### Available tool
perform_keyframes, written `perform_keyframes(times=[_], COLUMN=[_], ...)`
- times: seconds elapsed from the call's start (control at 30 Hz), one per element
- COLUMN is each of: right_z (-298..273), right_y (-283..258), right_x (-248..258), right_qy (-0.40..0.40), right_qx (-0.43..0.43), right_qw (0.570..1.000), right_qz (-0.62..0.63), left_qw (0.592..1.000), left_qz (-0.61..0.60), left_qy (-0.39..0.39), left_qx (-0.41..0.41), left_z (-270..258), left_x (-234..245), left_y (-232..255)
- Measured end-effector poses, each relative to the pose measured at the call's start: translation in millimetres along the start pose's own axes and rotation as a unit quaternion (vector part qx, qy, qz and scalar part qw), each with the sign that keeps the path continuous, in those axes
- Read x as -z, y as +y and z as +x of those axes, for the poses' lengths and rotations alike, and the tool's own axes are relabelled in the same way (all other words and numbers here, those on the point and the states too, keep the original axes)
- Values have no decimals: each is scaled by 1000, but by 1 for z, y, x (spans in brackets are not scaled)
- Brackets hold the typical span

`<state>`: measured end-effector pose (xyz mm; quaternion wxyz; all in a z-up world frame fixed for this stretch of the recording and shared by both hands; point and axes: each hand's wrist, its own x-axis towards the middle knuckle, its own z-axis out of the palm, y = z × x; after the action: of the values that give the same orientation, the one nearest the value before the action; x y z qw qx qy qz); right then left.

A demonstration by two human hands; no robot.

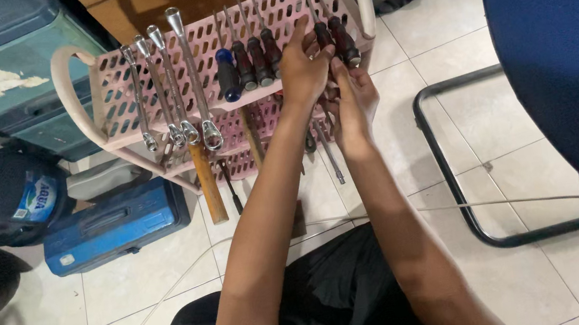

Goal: The person sits on the floor and wipes several screwdrivers with a cloth, cleaning the handles and shafts before placing them back into a pink plastic tool rack.

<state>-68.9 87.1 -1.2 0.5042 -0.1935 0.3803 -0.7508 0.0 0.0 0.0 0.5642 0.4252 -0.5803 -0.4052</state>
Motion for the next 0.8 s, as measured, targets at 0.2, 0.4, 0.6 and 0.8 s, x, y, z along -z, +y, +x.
perform_keyframes(times=[0.2,0.4,0.6,0.8], right_z=[2,-10,-40,-74], right_y=[-4,0,9,-1], right_x=[0,4,10,16], right_qy=[-18,-27,-84,-82], right_qx=[-4,-37,-46,-63], right_qw=[1000,999,994,991], right_qz=[9,20,-47,-82], left_qw=[999,1000,997,996], left_qz=[32,22,71,-84], left_qy=[25,14,17,23], left_qx=[7,-11,-25,-22], left_z=[-1,-9,-48,-110], left_x=[-3,3,34,95], left_y=[2,17,58,84])
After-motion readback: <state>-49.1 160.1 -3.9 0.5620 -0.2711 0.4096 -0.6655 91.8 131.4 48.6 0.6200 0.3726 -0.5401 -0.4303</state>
